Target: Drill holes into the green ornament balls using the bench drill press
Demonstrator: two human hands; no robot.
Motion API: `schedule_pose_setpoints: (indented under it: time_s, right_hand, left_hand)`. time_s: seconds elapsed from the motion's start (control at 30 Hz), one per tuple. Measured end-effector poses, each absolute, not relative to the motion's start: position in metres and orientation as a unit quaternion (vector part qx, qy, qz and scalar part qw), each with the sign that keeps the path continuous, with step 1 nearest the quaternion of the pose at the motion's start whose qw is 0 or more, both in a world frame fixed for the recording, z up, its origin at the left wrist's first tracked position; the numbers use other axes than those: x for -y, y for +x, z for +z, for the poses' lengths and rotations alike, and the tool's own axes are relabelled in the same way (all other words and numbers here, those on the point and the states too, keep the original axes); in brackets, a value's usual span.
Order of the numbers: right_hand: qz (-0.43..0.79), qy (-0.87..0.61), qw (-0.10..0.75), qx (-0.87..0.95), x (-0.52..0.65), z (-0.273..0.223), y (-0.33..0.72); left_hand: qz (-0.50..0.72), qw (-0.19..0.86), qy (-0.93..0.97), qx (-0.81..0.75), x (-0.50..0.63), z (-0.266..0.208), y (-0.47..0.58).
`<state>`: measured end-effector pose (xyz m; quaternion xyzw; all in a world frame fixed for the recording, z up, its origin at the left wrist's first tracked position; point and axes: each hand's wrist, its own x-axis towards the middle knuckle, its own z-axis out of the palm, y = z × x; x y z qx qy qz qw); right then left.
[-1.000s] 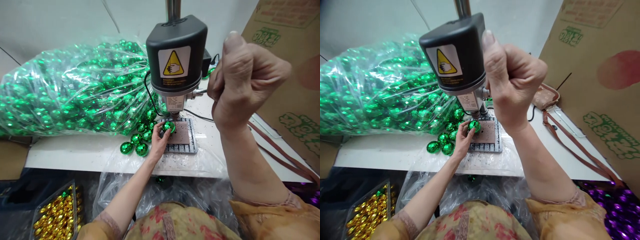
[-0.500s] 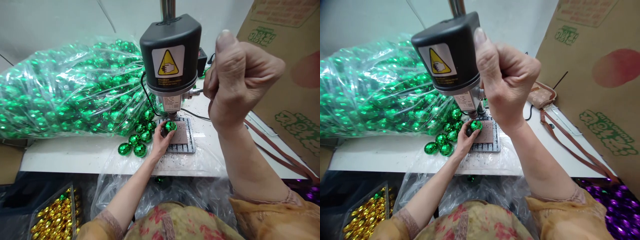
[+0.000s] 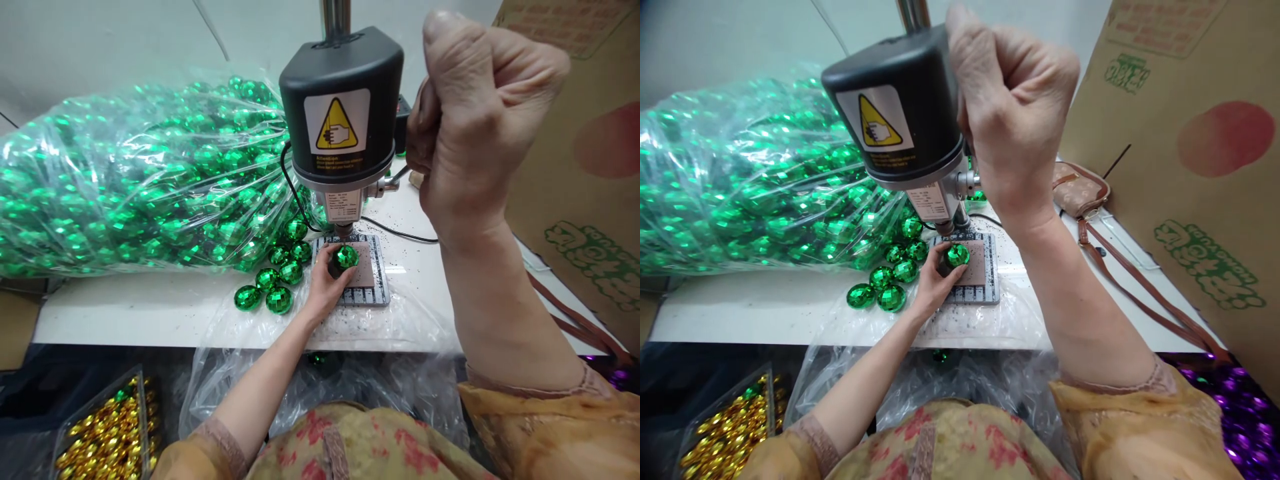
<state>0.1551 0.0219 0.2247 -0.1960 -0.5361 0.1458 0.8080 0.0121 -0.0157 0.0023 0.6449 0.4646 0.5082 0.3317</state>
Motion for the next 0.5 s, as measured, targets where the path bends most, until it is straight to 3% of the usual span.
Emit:
schedule_pose_setpoints:
  time_s: [0.5]
  right_hand:
    - [0.067, -0.262, 0.796, 0.541, 0.02, 0.18, 0.154]
  left_hand:
    - [0.515, 0.326, 0.645, -0.461, 0.019, 0.009, 0.015]
